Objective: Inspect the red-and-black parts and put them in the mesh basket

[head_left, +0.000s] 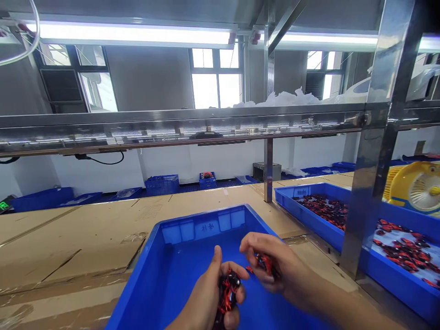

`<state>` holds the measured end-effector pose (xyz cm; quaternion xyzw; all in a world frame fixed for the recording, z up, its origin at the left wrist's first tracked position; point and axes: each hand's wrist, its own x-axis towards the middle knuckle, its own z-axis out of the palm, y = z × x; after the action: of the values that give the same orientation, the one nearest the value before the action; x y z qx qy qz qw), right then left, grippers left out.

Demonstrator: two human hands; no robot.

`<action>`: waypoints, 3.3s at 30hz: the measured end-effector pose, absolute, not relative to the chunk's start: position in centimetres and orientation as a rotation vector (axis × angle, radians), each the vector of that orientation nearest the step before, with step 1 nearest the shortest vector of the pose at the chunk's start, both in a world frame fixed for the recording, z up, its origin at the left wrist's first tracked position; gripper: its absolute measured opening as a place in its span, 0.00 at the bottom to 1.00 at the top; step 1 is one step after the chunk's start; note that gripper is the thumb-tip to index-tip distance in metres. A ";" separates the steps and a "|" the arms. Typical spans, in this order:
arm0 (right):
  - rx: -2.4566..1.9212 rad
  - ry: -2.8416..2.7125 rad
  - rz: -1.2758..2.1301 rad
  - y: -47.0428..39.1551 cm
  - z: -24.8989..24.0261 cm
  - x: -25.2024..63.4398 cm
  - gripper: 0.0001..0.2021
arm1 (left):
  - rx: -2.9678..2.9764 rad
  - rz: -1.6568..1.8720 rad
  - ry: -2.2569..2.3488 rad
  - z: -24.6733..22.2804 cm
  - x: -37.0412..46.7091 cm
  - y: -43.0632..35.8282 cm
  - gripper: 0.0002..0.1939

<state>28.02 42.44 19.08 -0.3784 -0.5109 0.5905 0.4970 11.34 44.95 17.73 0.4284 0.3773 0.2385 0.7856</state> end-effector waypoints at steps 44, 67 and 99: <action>-1.072 -0.920 1.482 42.3 19.5 28.5 0.18 | 0.814 0.374 0.655 18.2 10.6 44.4 0.11; -0.967 -1.833 0.404 40.0 19.3 27.4 0.04 | 1.102 0.559 0.699 18.9 10.4 44.1 0.29; -0.879 -1.119 1.640 41.2 19.9 27.4 0.18 | 1.248 0.725 0.807 18.1 11.2 44.2 0.20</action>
<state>27.35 41.19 19.87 -0.3581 -0.4559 0.6680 0.4666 11.23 44.20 18.12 0.5551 0.3592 0.3224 0.6774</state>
